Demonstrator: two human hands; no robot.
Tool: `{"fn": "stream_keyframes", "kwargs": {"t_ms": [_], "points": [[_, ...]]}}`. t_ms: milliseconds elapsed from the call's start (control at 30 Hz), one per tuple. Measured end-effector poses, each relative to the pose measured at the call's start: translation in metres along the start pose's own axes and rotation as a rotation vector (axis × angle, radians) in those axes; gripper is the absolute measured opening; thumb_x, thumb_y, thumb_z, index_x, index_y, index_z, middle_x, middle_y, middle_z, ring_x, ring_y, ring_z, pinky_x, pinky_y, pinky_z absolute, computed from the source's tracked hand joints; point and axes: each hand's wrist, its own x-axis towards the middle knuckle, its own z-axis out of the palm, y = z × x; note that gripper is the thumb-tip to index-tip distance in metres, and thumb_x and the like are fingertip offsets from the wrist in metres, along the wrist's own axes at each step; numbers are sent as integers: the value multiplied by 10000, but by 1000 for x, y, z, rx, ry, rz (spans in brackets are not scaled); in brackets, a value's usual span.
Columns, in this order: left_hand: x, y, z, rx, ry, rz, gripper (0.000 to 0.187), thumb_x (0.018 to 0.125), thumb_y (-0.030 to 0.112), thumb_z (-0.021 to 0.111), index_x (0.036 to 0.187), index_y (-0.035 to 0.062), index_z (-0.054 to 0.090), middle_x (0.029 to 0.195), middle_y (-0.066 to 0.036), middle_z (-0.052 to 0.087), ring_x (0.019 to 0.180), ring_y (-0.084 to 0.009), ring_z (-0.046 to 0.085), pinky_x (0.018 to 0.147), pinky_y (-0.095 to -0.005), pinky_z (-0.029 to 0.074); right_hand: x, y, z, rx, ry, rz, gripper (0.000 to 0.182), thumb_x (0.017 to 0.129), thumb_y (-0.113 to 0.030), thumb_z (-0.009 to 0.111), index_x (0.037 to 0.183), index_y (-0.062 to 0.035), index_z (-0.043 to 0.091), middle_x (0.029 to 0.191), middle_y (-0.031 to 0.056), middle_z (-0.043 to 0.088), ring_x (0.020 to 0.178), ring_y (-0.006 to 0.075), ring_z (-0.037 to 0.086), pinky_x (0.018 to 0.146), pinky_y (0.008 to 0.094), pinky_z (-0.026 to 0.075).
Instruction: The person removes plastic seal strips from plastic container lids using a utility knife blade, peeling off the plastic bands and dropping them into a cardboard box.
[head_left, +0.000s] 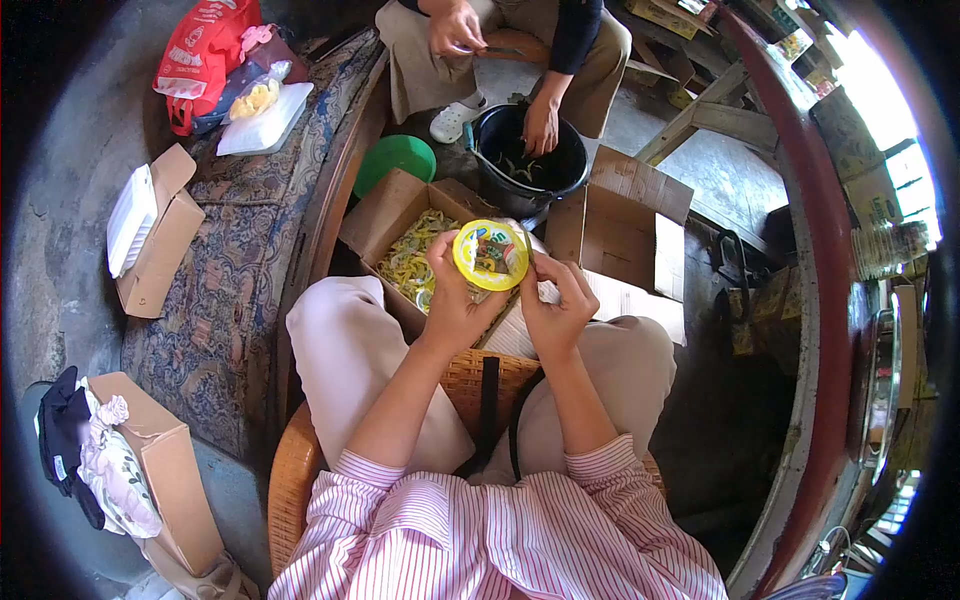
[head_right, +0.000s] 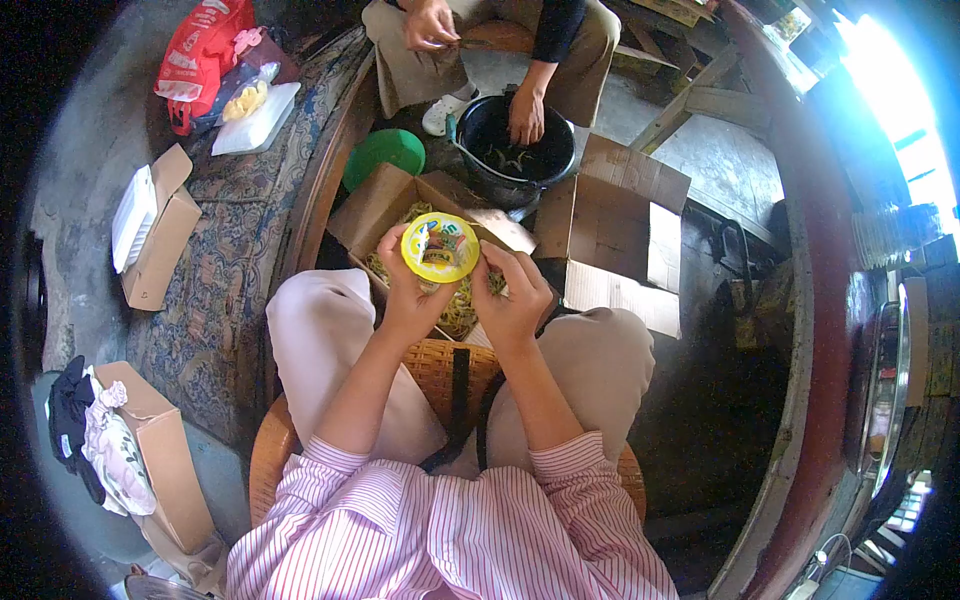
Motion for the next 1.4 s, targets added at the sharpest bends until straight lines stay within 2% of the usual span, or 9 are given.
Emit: {"fn": "stream_keyframes", "kwargs": {"t_ms": [67, 167, 567, 667, 767, 867, 967, 1167, 1400], "points": [[-1, 1, -1, 73, -37, 11, 767, 706, 103, 676, 1261, -2, 156, 1185, -126, 264, 1132, -229, 362, 971, -336, 295, 1, -1, 0, 15, 4, 13, 226, 651, 69, 639, 863, -10, 640, 700, 97, 611, 616, 167, 608, 580, 237, 474], [-2, -3, -2, 157, -69, 76, 765, 701, 87, 671, 1259, 0, 155, 1185, -122, 250, 1125, -228, 370, 965, -335, 303, 3, 1, -1, 23, 3, 5, 223, 649, 70, 642, 859, -5, 638, 700, 99, 611, 600, 162, 606, 574, 238, 475], [3, -7, -4, -51, -49, -22, 742, 685, 91, 682, 1249, 16, 204, 1181, -128, 255, 1124, -229, 364, 965, -330, 301, 2, 4, -2, 60, -11, -19, 200, 654, 70, 642, 837, -11, 641, 709, 93, 623, 620, 158, 612, 566, 236, 471], [4, 1, -7, 208, -69, 54, 724, 683, 111, 683, 1242, 15, 232, 1180, -134, 259, 1125, -236, 350, 970, -332, 287, 2, 2, -1, 41, -1, -15, 201, 651, 68, 645, 835, -16, 641, 702, 97, 615, 603, 173, 603, 550, 246, 465], [2, -4, -6, 210, -66, 34, 723, 684, 127, 685, 1241, 12, 240, 1183, -136, 257, 1128, -241, 345, 973, -333, 280, 1, 5, 0, -3, 8, -48, 214, 644, 71, 643, 837, -22, 642, 693, 101, 605, 595, 198, 594, 542, 259, 459], [3, -1, -6, 307, -54, 96, 707, 680, 141, 694, 1214, -25, 262, 1190, -163, 287, 1104, -253, 400, 940, -336, 330, 3, 4, 0, -39, -1, -89, 229, 635, 80, 637, 839, -24, 642, 682, 102, 596, 600, 215, 587, 546, 268, 460], [3, 1, -4, 85, -74, -6, 727, 696, 125, 683, 1244, 9, 220, 1187, -132, 254, 1119, -242, 360, 966, -337, 293, 3, 4, -1, -60, -18, -96, 244, 631, 89, 629, 848, -20, 641, 675, 99, 589, 602, 218, 583, 550, 275, 463], [2, 0, -3, 75, -78, -24, 737, 696, 104, 685, 1239, 2, 197, 1186, -133, 260, 1114, -234, 364, 958, -332, 304, 4, 2, -1, -97, -17, -155, 224, 644, 101, 633, 844, 1, 640, 692, 112, 604, 602, 178, 592, 557, 247, 466], [3, -1, -2, 34, -78, -49, 741, 694, 115, 687, 1233, 0, 193, 1166, -129, 280, 1106, -229, 365, 957, -330, 300, 6, 2, -2, -126, -33, -179, 265, 638, 100, 625, 876, -15, 640, 715, 113, 608, 621, 205, 594, 565, 276, 472]]}}
